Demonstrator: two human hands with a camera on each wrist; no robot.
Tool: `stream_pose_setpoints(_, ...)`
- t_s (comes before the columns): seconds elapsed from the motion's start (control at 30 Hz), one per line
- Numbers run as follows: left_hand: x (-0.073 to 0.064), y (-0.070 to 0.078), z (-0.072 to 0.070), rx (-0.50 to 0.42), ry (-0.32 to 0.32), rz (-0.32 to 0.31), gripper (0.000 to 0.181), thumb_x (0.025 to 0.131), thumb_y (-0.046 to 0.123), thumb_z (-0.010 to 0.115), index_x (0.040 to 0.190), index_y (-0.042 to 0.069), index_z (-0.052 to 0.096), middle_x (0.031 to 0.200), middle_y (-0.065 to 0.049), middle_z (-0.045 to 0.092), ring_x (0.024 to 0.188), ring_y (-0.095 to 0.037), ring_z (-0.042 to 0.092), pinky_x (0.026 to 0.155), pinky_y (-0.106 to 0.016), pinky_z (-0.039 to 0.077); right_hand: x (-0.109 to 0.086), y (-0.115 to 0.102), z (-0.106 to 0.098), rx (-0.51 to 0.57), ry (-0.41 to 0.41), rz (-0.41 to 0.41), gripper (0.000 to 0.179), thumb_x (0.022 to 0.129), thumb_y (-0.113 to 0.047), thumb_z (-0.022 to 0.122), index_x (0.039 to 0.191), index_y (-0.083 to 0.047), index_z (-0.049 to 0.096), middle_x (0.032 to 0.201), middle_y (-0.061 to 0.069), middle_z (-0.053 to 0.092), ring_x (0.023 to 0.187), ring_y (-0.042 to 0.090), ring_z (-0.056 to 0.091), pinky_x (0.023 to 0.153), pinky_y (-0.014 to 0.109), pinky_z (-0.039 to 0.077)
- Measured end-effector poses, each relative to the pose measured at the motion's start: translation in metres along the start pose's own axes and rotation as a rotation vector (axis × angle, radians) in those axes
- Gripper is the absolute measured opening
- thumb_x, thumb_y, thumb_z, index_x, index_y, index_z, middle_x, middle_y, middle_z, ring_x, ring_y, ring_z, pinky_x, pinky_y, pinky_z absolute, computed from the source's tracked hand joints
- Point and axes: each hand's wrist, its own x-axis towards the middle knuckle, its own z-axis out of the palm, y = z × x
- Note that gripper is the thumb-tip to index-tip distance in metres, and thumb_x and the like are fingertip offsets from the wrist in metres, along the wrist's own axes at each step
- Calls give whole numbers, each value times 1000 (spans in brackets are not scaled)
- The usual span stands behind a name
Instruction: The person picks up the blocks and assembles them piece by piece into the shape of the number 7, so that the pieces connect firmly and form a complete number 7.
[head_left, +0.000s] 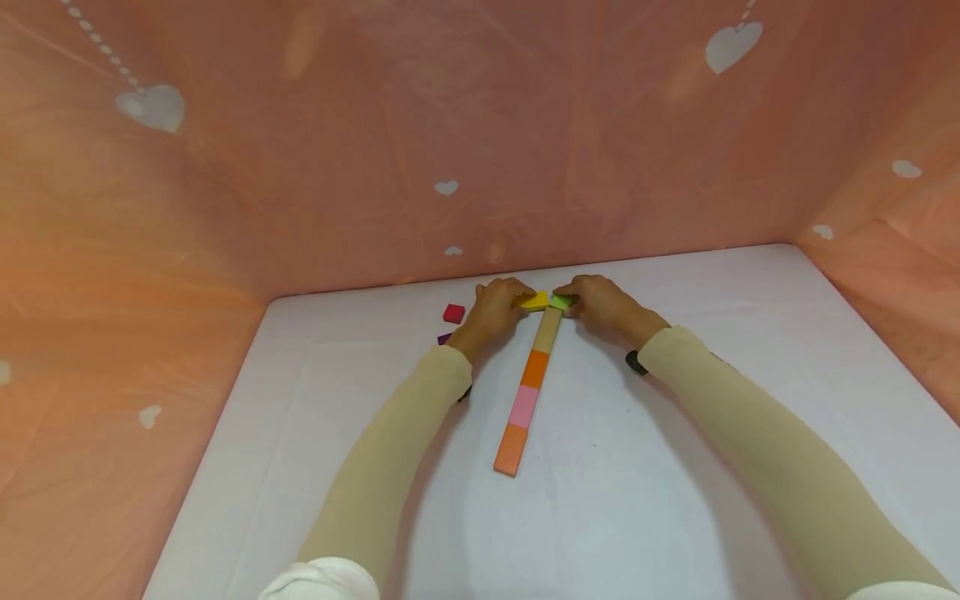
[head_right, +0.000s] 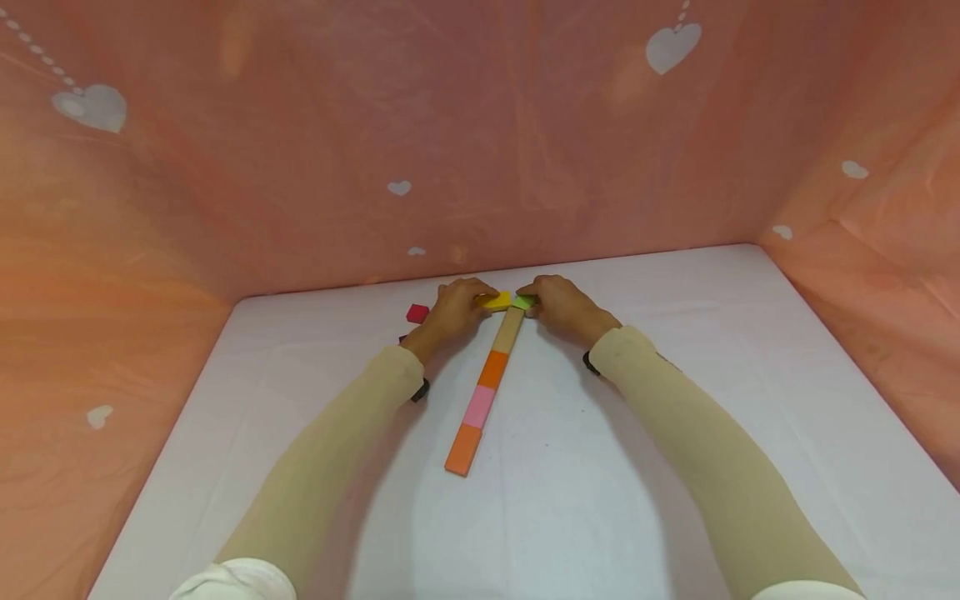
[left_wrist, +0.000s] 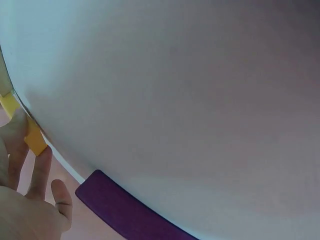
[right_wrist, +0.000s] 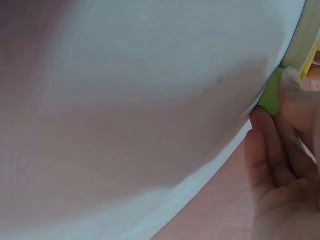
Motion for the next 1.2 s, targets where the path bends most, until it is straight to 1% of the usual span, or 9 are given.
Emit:
stream_pose_setpoints(0.1,1,-1,2,0,-2,2,34,95,20,68,129,16,68,129,2,66,125,-20,52,110,-48,30,-1,0,0,4,4,4,45,94,-13,68,139,-8,59,122,10,66,108,24,61,103,42,52)
stream_pose_setpoints(0.33,2,-2,4,18,-10,6,34,96,20,67,129,17,68,129,1,67,123,-21,53,107,-47,33,-1,-1,0,6,-3,10,45,95,-13,67,139,-9,58,122,10,65,108,24,61,103,43,51)
stream_pose_setpoints(0.57,2,-2,4,41,-19,-9,35,95,22,67,130,20,67,130,3,66,125,-20,52,109,-47,33,-1,-2,0,-22,4,-12,45,94,-12,68,138,-8,59,119,10,66,106,24,62,101,42,52)
stream_pose_setpoints(0.7,3,-1,4,64,-26,-22,36,95,23,68,131,23,67,131,3,63,127,-19,51,111,-45,34,-1,-3,-1,-26,3,-15,45,94,-12,69,138,-7,59,118,10,67,104,24,62,100,41,53)
stream_pose_setpoints(0.83,4,-1,4,81,-26,-16,37,95,23,68,132,24,67,129,0,60,125,-20,51,107,-42,37,-1,-2,-1,-28,-2,-18,45,94,-12,68,138,-6,59,118,12,67,103,24,62,100,41,53)
stream_pose_setpoints(0.93,4,-2,4,74,-22,-5,37,95,22,68,132,23,67,126,-1,60,123,-21,52,104,-41,38,-1,-2,-1,-32,-1,-19,46,94,-11,68,138,-6,59,118,12,67,102,24,62,100,41,53)
stream_pose_setpoints(1.03,5,-3,4,67,-17,4,37,95,22,68,131,23,67,126,-2,60,123,-21,52,103,-42,39,-1,-2,0,-30,4,-13,46,94,-12,69,138,-7,59,117,11,67,102,23,62,99,40,53)
stream_pose_setpoints(1.2,3,-2,5,51,-13,-17,37,95,22,68,131,24,67,125,-1,60,122,-21,52,106,-44,39,-3,-3,-1,-18,4,-23,46,94,-12,68,138,-6,59,119,11,67,104,24,62,100,41,53)
